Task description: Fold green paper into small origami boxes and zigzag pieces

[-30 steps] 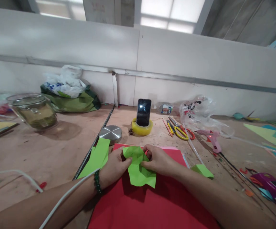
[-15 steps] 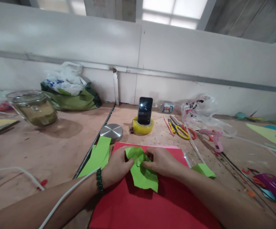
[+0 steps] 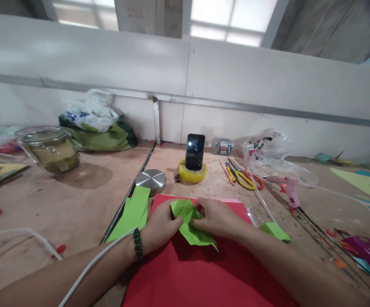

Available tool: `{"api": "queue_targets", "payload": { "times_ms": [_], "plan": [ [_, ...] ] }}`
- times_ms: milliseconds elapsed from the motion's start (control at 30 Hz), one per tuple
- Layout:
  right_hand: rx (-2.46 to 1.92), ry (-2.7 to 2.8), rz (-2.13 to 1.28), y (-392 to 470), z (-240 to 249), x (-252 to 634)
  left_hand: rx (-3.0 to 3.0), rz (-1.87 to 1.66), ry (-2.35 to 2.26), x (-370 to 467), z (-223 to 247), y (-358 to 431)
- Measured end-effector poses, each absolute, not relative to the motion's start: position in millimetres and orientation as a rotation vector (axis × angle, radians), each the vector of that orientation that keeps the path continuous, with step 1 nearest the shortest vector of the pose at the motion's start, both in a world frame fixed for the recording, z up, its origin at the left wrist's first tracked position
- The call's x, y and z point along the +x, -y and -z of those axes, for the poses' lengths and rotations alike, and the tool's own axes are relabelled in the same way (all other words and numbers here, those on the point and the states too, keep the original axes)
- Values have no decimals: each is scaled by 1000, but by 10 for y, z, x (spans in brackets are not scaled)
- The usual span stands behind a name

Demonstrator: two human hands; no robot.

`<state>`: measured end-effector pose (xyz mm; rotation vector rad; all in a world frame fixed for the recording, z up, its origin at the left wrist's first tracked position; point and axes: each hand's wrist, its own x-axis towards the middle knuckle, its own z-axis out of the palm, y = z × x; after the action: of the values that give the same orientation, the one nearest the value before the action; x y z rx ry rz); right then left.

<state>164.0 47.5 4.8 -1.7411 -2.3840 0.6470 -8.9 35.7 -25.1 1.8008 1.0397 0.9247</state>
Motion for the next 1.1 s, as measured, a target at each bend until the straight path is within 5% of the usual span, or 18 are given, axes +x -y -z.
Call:
{"api": "queue_targets", "payload": {
  "times_ms": [733,1100],
  "plan": [
    [-894,2138,-962,-551,162,1775,1795,-938,-1106,-156,344,-388],
    [-1077,2154,-920,-490,210,1707,1758,-951,-1032,-147,261,-303]
  ]
}}
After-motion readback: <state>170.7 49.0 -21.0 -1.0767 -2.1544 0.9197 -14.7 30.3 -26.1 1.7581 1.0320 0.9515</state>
